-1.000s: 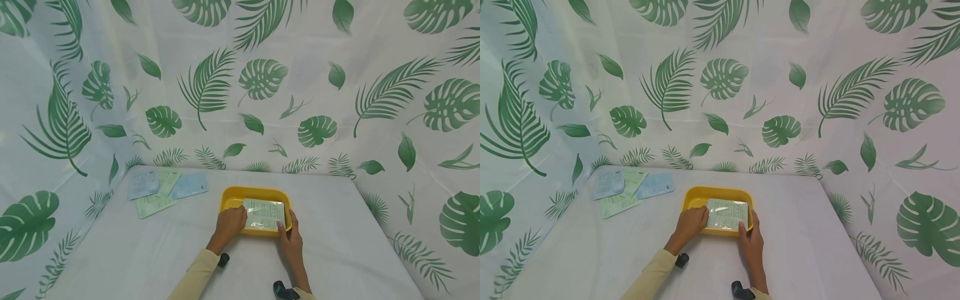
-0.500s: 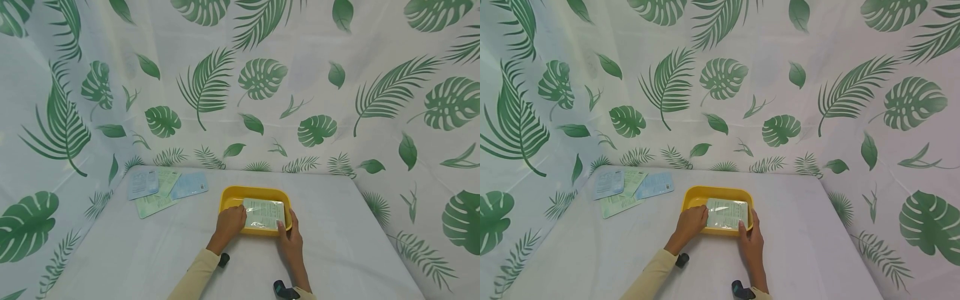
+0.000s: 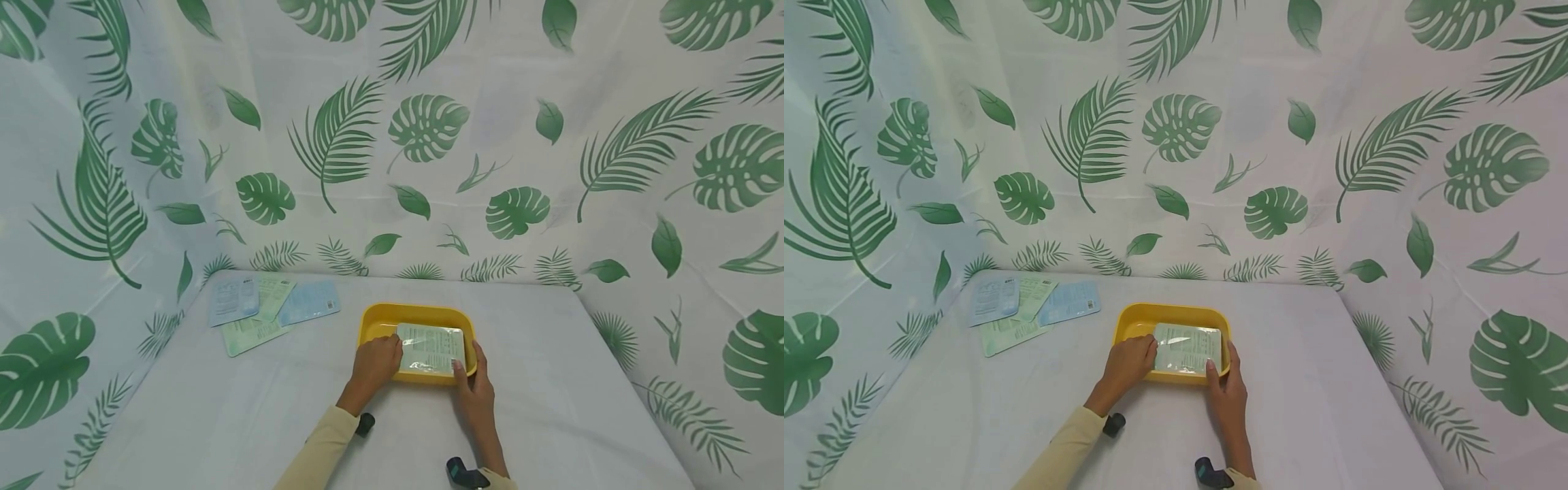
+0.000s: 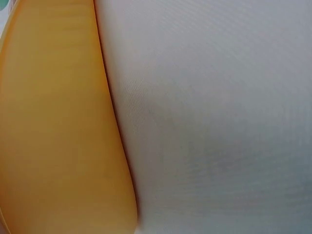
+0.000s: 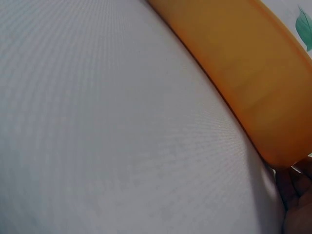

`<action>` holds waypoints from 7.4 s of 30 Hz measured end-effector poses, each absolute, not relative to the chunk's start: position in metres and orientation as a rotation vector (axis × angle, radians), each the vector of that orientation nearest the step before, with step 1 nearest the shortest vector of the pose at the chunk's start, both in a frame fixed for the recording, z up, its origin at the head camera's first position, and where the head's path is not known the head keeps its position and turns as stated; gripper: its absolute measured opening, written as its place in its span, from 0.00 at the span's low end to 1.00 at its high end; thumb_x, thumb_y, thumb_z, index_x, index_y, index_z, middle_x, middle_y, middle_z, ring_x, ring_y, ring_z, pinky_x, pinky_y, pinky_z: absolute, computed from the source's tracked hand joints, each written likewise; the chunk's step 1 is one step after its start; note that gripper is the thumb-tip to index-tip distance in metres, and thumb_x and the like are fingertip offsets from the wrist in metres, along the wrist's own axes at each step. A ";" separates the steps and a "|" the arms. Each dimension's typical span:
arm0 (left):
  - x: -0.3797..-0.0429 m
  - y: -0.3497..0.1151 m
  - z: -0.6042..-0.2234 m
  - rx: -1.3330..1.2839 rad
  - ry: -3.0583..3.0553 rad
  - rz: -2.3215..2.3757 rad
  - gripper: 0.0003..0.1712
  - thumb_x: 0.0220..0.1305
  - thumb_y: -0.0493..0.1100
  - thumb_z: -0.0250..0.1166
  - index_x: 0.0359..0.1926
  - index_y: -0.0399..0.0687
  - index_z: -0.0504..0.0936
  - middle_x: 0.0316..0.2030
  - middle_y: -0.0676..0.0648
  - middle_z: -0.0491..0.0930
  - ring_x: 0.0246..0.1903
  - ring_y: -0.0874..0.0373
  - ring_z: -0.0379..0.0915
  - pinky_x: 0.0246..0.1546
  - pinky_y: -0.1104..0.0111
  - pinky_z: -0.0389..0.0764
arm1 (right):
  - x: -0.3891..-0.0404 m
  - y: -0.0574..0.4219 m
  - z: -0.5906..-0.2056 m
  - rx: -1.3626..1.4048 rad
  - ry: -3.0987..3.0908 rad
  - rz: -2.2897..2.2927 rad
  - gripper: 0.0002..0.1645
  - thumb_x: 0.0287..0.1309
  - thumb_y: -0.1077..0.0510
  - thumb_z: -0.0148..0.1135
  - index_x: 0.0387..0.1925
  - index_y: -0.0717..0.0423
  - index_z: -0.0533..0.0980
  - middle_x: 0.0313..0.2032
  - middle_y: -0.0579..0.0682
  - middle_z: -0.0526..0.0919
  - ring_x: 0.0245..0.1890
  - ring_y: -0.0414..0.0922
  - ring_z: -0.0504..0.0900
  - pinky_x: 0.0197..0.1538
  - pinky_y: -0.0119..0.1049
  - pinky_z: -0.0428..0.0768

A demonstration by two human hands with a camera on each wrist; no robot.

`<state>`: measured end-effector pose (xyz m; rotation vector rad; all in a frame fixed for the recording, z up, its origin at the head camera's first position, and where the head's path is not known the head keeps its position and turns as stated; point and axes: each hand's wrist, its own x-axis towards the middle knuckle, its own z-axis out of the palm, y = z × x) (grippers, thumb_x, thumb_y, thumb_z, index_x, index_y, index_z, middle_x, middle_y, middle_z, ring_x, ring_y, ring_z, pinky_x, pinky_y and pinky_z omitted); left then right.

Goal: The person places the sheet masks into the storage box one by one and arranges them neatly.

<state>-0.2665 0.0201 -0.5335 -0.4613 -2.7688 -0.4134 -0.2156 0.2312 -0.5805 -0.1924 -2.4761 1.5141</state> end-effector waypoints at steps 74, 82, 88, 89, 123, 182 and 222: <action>-0.255 -0.199 -0.551 0.521 -2.732 -1.070 0.23 0.67 0.37 0.53 0.60 0.30 0.70 0.71 0.20 0.42 0.71 0.22 0.29 0.65 0.30 0.38 | -0.216 0.230 -0.581 -0.217 -2.476 1.508 0.41 0.68 0.36 0.51 0.75 0.33 0.48 0.75 0.53 0.55 0.74 0.56 0.56 0.71 0.56 0.58; -0.265 -0.206 -0.547 0.737 -2.551 -1.150 0.12 0.70 0.39 0.55 0.48 0.36 0.76 0.66 0.20 0.48 0.66 0.25 0.37 0.54 0.34 0.48 | -0.215 0.231 -0.581 -0.188 -2.449 1.538 0.40 0.68 0.38 0.52 0.75 0.33 0.48 0.75 0.52 0.56 0.74 0.55 0.56 0.71 0.56 0.59; -0.270 -0.212 -0.551 0.855 -2.442 -1.083 0.08 0.67 0.39 0.61 0.39 0.35 0.77 0.66 0.22 0.51 0.64 0.26 0.42 0.55 0.35 0.51 | -0.216 0.230 -0.583 -0.188 -2.460 1.540 0.40 0.68 0.37 0.51 0.75 0.30 0.48 0.75 0.52 0.55 0.75 0.55 0.55 0.72 0.55 0.58; -0.270 -0.213 -0.552 0.856 -2.425 -1.088 0.09 0.66 0.38 0.62 0.38 0.34 0.76 0.65 0.23 0.51 0.64 0.26 0.42 0.55 0.35 0.50 | -0.216 0.230 -0.583 -0.193 -2.462 1.530 0.40 0.68 0.37 0.51 0.75 0.31 0.48 0.75 0.52 0.56 0.75 0.55 0.56 0.71 0.56 0.58; -0.234 -0.288 -0.548 0.128 -2.938 -1.753 0.33 0.65 0.50 0.64 0.66 0.41 0.70 0.73 0.32 0.53 0.68 0.36 0.53 0.59 0.46 0.64 | -0.200 0.225 -0.590 -0.249 -2.491 1.472 0.40 0.69 0.38 0.51 0.76 0.35 0.48 0.74 0.56 0.58 0.73 0.58 0.58 0.70 0.58 0.59; -0.258 -0.201 -0.542 0.402 -2.290 -2.121 0.25 0.69 0.42 0.60 0.64 0.39 0.73 0.71 0.45 0.63 0.69 0.55 0.59 0.64 0.64 0.67 | -0.215 0.233 -0.582 -0.177 -2.449 1.536 0.40 0.68 0.37 0.51 0.75 0.35 0.48 0.74 0.54 0.58 0.74 0.56 0.58 0.71 0.56 0.59; -0.270 0.008 -0.525 -0.406 -2.933 -0.690 0.30 0.60 0.48 0.69 0.62 0.49 0.75 0.51 0.46 0.84 0.45 0.53 0.79 0.48 0.59 0.73 | -0.215 0.234 -0.587 -0.176 -2.450 1.500 0.40 0.69 0.40 0.52 0.76 0.35 0.49 0.74 0.57 0.58 0.73 0.59 0.57 0.70 0.59 0.58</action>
